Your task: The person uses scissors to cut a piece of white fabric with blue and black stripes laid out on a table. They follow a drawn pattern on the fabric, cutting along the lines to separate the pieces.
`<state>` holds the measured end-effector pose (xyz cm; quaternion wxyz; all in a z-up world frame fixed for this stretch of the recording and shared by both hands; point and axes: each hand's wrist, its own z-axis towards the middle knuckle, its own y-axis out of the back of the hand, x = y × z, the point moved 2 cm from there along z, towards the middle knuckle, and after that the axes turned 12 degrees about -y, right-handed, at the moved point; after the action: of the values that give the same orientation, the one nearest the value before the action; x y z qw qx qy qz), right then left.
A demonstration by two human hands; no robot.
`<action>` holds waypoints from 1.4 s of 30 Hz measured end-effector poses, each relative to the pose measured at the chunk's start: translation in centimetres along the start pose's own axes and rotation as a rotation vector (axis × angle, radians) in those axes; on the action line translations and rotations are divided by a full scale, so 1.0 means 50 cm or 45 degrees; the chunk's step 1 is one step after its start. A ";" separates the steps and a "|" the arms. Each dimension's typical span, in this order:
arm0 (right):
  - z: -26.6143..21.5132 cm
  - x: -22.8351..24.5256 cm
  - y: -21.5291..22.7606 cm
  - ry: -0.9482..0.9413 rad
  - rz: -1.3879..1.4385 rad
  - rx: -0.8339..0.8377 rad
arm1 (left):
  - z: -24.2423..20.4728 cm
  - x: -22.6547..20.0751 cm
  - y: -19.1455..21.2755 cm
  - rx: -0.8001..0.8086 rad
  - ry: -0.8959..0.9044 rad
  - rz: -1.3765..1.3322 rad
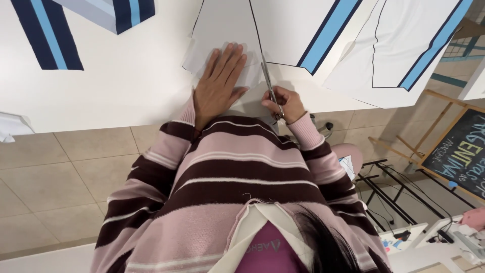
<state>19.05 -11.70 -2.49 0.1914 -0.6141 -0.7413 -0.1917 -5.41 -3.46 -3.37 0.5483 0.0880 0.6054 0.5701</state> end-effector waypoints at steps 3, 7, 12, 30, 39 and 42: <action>0.019 -0.016 0.012 0.006 -0.069 -0.055 | 0.000 0.003 0.001 -0.004 0.011 -0.010; 0.022 -0.003 0.002 -0.041 -0.192 -0.129 | -0.001 0.005 -0.002 -0.012 0.024 -0.019; 0.009 0.041 -0.019 -0.059 -0.358 -0.238 | -0.003 0.005 -0.004 -0.031 0.028 -0.031; 0.014 0.022 -0.025 -0.192 -0.265 -0.252 | -0.006 0.012 -0.006 -0.054 0.022 -0.051; 0.007 0.025 -0.021 -0.160 -0.237 -0.181 | -0.007 0.014 -0.004 -0.058 0.038 -0.058; 0.029 0.001 -0.009 -0.127 -0.115 -0.061 | -0.007 0.016 -0.003 -0.072 0.031 -0.065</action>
<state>18.51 -11.02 -3.73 0.1307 -0.5933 -0.7719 -0.1870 -5.90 -3.11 -4.03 0.5575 0.0500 0.5978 0.5738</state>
